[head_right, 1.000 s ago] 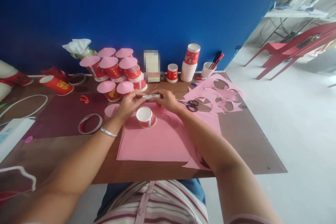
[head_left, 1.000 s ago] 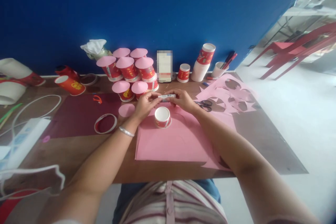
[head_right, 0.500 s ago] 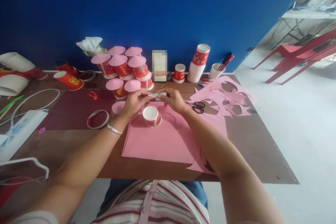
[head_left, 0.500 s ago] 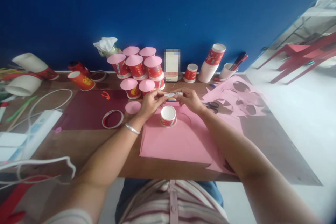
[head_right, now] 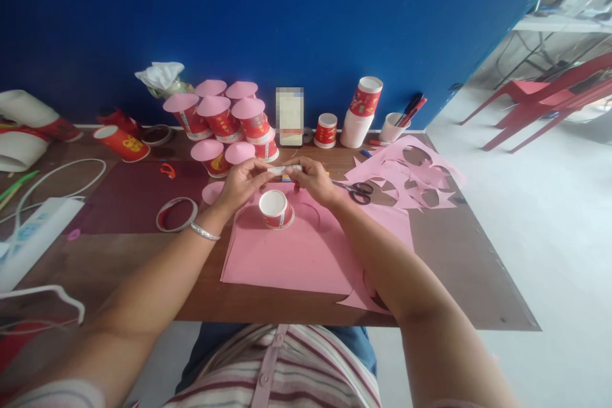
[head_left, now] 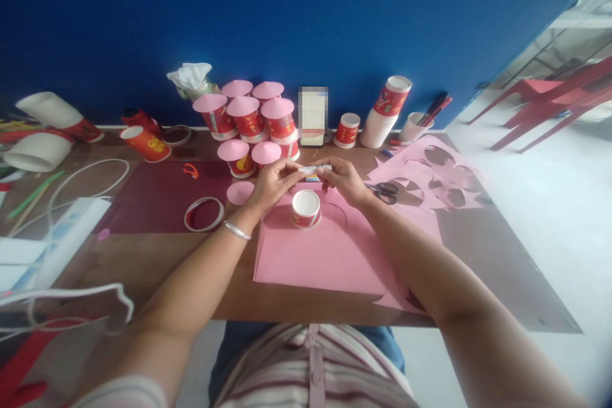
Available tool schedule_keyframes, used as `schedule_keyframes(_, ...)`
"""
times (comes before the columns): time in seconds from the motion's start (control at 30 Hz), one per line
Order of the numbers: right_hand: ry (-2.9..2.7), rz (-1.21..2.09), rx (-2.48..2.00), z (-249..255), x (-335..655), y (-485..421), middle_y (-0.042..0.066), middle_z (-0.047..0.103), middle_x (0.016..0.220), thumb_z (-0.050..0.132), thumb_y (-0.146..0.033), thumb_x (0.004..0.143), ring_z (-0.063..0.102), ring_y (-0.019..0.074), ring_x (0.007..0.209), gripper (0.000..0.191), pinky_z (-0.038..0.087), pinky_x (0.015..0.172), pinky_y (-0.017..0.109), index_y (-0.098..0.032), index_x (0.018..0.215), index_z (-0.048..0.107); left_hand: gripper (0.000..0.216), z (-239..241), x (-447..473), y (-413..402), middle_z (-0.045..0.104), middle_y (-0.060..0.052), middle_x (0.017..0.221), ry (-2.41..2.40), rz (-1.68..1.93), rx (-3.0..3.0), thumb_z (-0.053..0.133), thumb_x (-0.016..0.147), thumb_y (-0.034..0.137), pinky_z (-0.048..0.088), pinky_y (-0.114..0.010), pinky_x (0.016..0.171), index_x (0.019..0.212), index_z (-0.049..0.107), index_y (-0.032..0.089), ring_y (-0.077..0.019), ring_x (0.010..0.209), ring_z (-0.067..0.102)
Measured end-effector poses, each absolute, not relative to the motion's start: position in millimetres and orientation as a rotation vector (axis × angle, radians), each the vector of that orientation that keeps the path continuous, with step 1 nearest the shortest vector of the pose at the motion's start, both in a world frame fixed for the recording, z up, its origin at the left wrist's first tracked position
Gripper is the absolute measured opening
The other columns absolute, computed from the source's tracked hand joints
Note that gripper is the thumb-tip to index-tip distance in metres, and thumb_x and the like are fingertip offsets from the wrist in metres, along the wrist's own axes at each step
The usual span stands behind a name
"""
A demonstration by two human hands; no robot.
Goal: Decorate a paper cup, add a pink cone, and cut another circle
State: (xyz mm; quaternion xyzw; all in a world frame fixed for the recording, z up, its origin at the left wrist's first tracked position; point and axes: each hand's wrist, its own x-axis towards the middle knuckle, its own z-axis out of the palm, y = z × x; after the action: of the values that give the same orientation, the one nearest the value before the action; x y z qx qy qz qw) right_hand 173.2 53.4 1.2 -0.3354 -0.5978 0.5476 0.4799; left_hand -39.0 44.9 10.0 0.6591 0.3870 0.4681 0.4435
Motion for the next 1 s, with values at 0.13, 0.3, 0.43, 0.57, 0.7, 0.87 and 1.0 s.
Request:
schedule_keyframes(0.13, -1.375, 1.424, -0.773, 3.6, 169.6, 50.6, -0.006, 0.049, 0.066, 0.081, -0.063, 0.083, 0.046, 0.0081, 0.056, 0.049, 0.049, 0.045, 0.021, -0.016, 0.094, 0.073, 0.03, 10.0, -37.6, 44.3, 0.058, 0.002, 0.071, 1.038, 1.09, 1.946, 0.058, 0.1, 0.049, 0.043, -0.027, 0.059, 0.097, 0.06, 0.019, -0.0136, 0.063, 0.055)
schedule_keyframes(0.3, -1.425, 1.428, -0.782, 4.3, 171.2, 47.8, -0.005, 0.049, 0.07, 0.077, -0.061, 0.088, 0.045, 0.0075, 0.057, 0.046, 0.045, 0.046, 0.02, -0.017, 0.099, 0.074, 0.033, 14.0, -37.9, 44.9, 0.054, 0.001, 0.072, 1.058, 1.077, 2.146, 0.046, 0.106, 0.043, 0.04, -0.029, 0.066, 0.082, 0.049, 0.021, -0.0151, 0.069, 0.051)
schedule_keyframes(0.43, -1.496, 1.409, -0.784, 0.2, 173.8, 49.3, -0.004, 0.052, 0.072, 0.075, -0.06, 0.091, 0.048, 0.0077, 0.057, 0.045, 0.046, 0.048, 0.021, -0.018, 0.105, 0.076, 0.038, 13.6, -41.0, 45.3, 0.052, 0.001, 0.071, 1.082, 1.063, 2.154, 0.044, 0.107, 0.047, 0.037, -0.03, 0.064, 0.079, 0.048, 0.021, -0.0149, 0.067, 0.048)
schedule_keyframes(0.57, -1.541, 1.284, -0.814, 0.7, 174.9, 50.7, -0.004, 0.054, 0.072, 0.069, -0.062, 0.095, 0.049, 0.0078, 0.056, 0.048, 0.045, 0.048, 0.022, -0.018, 0.112, 0.076, 0.046, 13.0, -40.2, 43.1, 0.049, 0.001, 0.068, 1.113, 1.125, 2.11, 0.042, 0.107, 0.054, 0.036, -0.031, 0.063, 0.075, 0.044, 0.022, -0.0144, 0.065, 0.046)
schedule_keyframes(0.7, -1.663, 1.093, -0.825, 9.2, 177.6, 49.7, -0.004, 0.059, 0.073, 0.069, -0.058, 0.096, 0.052, 0.0075, 0.057, 0.043, 0.048, 0.053, 0.023, -0.019, 0.112, 0.077, 0.05, 12.0, -38.2, 41.3, 0.043, 0.003, 0.063, 1.061, 1.128, 1.969, 0.041, 0.107, 0.061, 0.035, -0.03, 0.058, 0.075, 0.042, 0.022, -0.0128, 0.06, 0.04)
schedule_keyframes(0.87, -1.525, 1.212, -0.77, 13.8, 182.4, 51.5, -0.002, 0.065, 0.076, 0.076, -0.062, 0.089, 0.057, 0.0094, 0.061, 0.051, 0.055, 0.056, 0.024, -0.017, 0.111, 0.073, 0.054, 8.0, -42.0, 46.1, 0.032, 0.006, 0.06, 0.987, 1.159, 1.717, 0.046, 0.101, 0.071, 0.028, -0.029, 0.049, 0.077, 0.04, 0.024, -0.0107, 0.051, 0.031)
schedule_keyframes(1.0, -1.445, 1.34, -0.797, 11.1, 180.9, 53.8, -0.002, 0.064, 0.072, 0.076, -0.066, 0.087, 0.056, 0.0093, 0.057, 0.053, 0.057, 0.054, 0.026, -0.016, 0.105, 0.072, 0.053, 7.8, -45.5, 47.7, 0.036, 0.005, 0.06, 1.002, 1.14, 1.754, 0.048, 0.101, 0.07, 0.028, -0.028, 0.048, 0.076, 0.043, 0.023, -0.0102, 0.052, 0.033)
